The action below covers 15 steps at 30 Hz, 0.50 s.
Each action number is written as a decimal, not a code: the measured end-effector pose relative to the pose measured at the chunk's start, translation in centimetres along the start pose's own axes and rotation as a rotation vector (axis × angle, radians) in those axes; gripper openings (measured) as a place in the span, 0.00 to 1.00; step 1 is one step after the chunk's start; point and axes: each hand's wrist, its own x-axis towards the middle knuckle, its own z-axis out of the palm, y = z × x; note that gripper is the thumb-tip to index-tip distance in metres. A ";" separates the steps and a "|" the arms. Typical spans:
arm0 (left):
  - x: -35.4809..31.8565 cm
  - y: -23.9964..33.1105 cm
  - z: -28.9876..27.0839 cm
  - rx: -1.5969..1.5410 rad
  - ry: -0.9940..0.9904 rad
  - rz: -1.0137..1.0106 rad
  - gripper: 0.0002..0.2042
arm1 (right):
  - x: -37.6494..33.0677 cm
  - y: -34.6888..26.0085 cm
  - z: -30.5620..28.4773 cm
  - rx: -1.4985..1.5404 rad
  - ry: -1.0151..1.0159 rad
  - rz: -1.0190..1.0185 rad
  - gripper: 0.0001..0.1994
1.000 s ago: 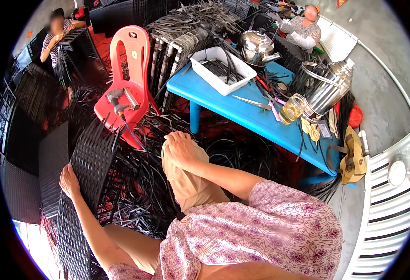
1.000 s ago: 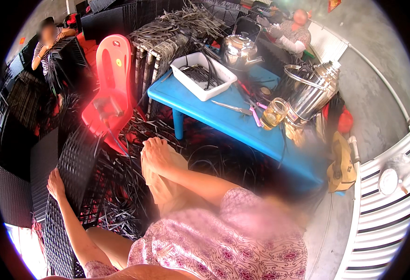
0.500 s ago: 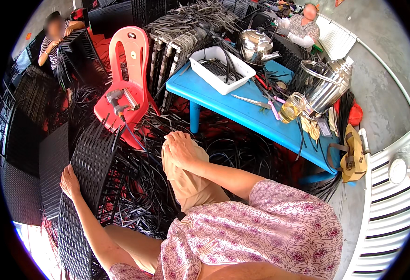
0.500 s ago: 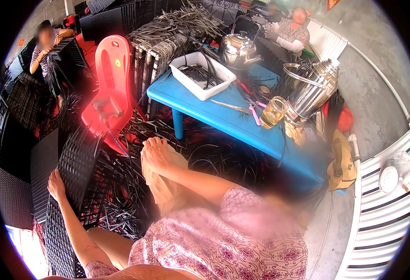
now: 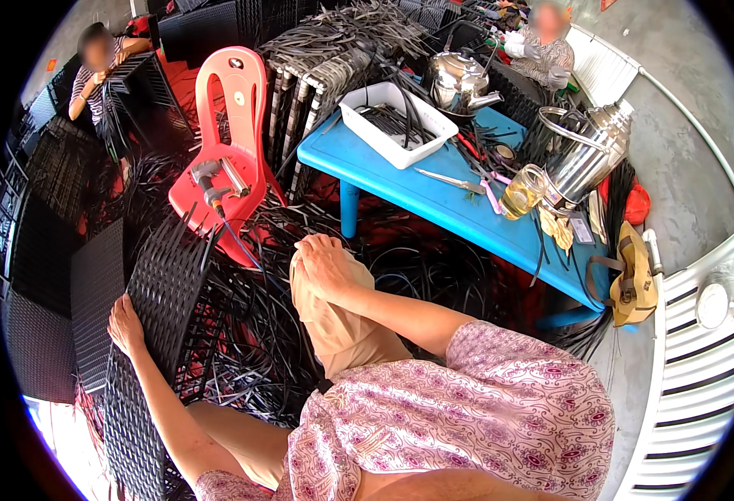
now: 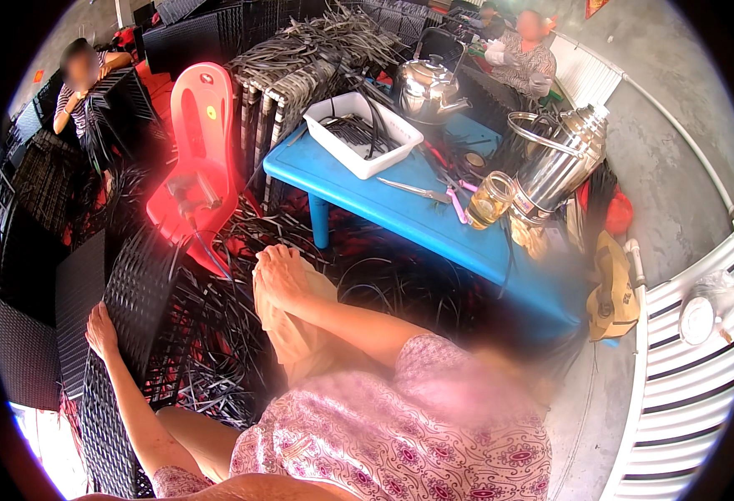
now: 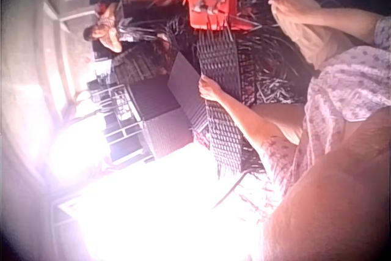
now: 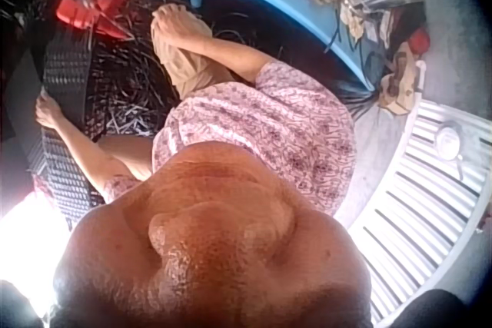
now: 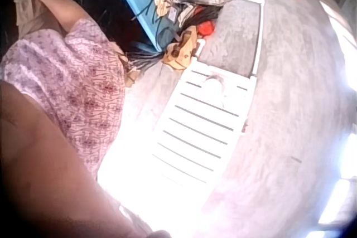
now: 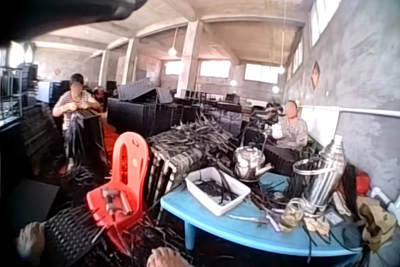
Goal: The person sits on the floor and weaves a black synthetic mat by hand, interlacing strips of material. They adjust the weave and trim excess strands using shears. The person works on a single mat throughout the clip.
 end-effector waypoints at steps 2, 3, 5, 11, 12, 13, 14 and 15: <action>0.0 0.1 -0.1 0.003 -0.003 -0.001 0.28 | 0.0 0.1 0.2 -0.008 0.025 -0.012 0.17; 0.0 0.2 -0.1 0.003 -0.010 0.000 0.28 | -0.1 0.3 0.5 -0.020 0.050 -0.023 0.16; 0.0 0.3 -0.2 0.003 -0.018 0.000 0.29 | -0.1 0.4 0.8 -0.033 0.078 -0.034 0.16; -0.1 0.2 -0.3 -0.002 -0.027 -0.006 0.29 | 0.1 -0.1 -0.2 0.012 -0.004 0.006 0.16; -0.1 0.2 -0.3 -0.005 -0.023 -0.004 0.29 | 0.0 -0.1 -0.2 0.007 -0.005 0.006 0.16; -0.1 0.3 -0.3 -0.009 -0.019 -0.002 0.29 | 0.0 -0.1 -0.2 0.002 -0.006 0.006 0.17; -0.1 0.3 -0.4 -0.009 -0.021 -0.002 0.29 | 0.1 -0.1 -0.2 -0.002 -0.009 0.006 0.17; -0.1 0.3 -0.4 -0.008 -0.022 -0.002 0.29 | 0.1 -0.2 -0.3 -0.006 -0.012 0.006 0.17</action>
